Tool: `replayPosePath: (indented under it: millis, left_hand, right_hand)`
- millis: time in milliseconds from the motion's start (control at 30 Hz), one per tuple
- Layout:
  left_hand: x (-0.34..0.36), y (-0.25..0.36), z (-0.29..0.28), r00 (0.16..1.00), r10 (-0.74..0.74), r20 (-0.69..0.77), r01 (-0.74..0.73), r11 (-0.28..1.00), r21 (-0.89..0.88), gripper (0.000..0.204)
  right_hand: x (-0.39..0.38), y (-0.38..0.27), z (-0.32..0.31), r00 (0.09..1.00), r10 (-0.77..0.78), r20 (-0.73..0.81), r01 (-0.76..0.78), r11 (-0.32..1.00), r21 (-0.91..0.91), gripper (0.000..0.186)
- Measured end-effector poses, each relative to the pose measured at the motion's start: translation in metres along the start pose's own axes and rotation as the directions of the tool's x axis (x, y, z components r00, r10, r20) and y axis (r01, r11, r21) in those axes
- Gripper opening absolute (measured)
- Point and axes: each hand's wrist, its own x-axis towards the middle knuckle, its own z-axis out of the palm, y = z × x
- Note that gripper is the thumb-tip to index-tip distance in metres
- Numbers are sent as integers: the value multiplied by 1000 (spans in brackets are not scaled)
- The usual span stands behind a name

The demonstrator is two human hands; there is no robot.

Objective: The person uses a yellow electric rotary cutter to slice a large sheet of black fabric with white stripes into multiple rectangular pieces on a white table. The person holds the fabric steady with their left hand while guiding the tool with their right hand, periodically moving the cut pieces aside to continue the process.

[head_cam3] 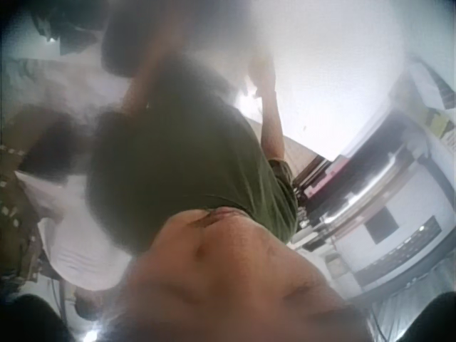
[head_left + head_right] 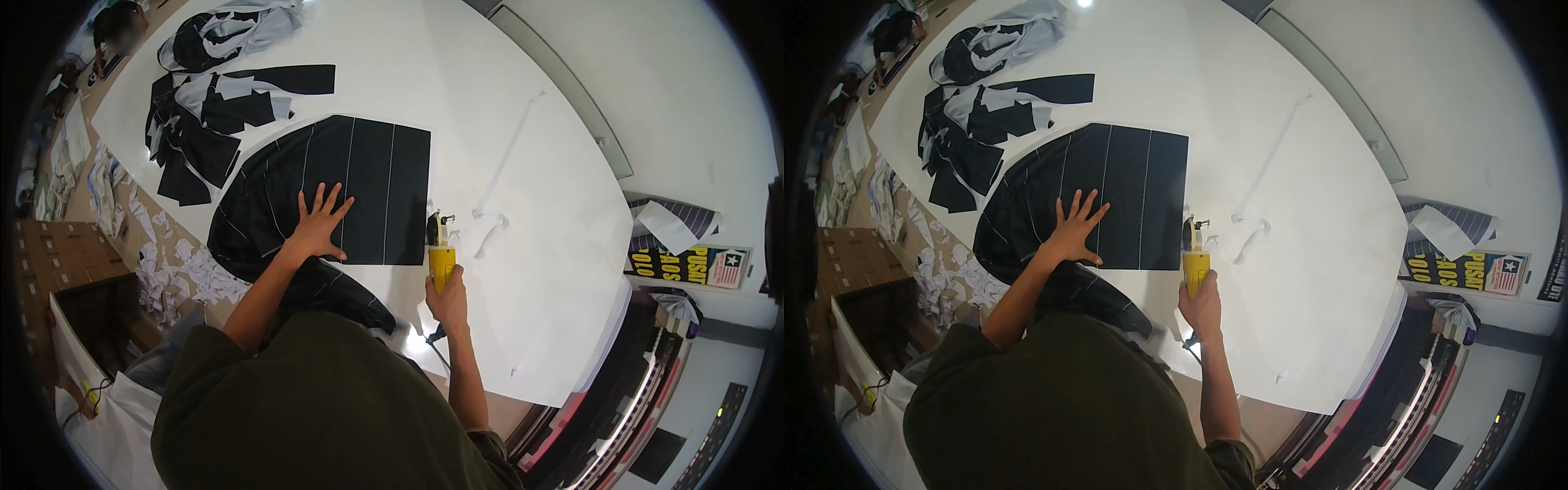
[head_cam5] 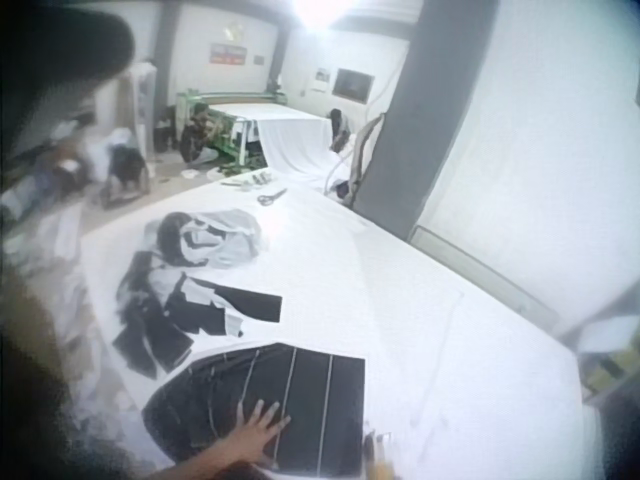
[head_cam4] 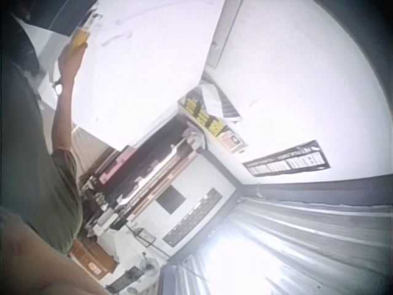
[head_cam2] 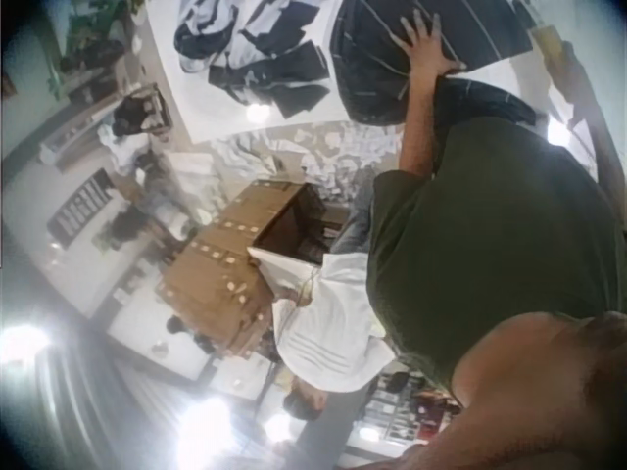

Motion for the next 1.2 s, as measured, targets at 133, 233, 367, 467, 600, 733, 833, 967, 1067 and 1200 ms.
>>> replayPosePath:
  millis: [133, 233, 367, 467, 600, 733, 833, 967, 1067, 1200]
  left_hand:
    - [-1, 0, -1, 1000, 13, -20, -14, 1000, -16, 146]
    - [-2, 1, -2, 1000, 12, -25, -13, 1000, -24, 145]
    - [-3, 2, -4, 1000, 12, -26, -13, 999, -34, 145]
    - [-4, 2, -5, 1000, 8, -23, -9, 999, -34, 146]
    - [-3, 1, -4, 1000, 8, -17, -9, 999, -37, 146]
    - [-3, 1, -5, 1000, 3, -8, -4, 1000, -30, 146]
    - [-1, 2, -6, 1000, -11, 11, 12, 1000, -21, 145]
    - [-1, 2, -5, 999, -26, 20, 27, 999, -24, 145]
    - [-1, 2, -6, 1000, -15, 10, 15, 999, -30, 145]
    - [-2, 1, -2, 1000, -4, -19, 4, 1000, -31, 145]
  right_hand:
    - [20, -2, 2, 997, -63, -44, 63, 998, -14, 48]
    - [38, -7, 1, 998, -58, -40, 57, 998, -15, 48]
    - [60, -18, -3, 995, -80, -56, 79, 997, -12, 48]
    - [75, -28, -6, 997, -66, -38, 66, 998, -6, 49]
    - [100, -33, -8, 995, -90, -31, 89, 996, -25, 49]
    - [123, -39, -10, 994, -102, -33, 101, 995, -27, 50]
    - [140, -42, -10, 988, -144, -49, 142, 989, -44, 51]
    - [163, -51, -12, 991, -132, -31, 131, 991, -39, 53]
    - [182, -58, -16, 991, -130, -30, 129, 991, -45, 54]
    - [205, -63, -17, 986, -160, -43, 157, 986, -53, 56]
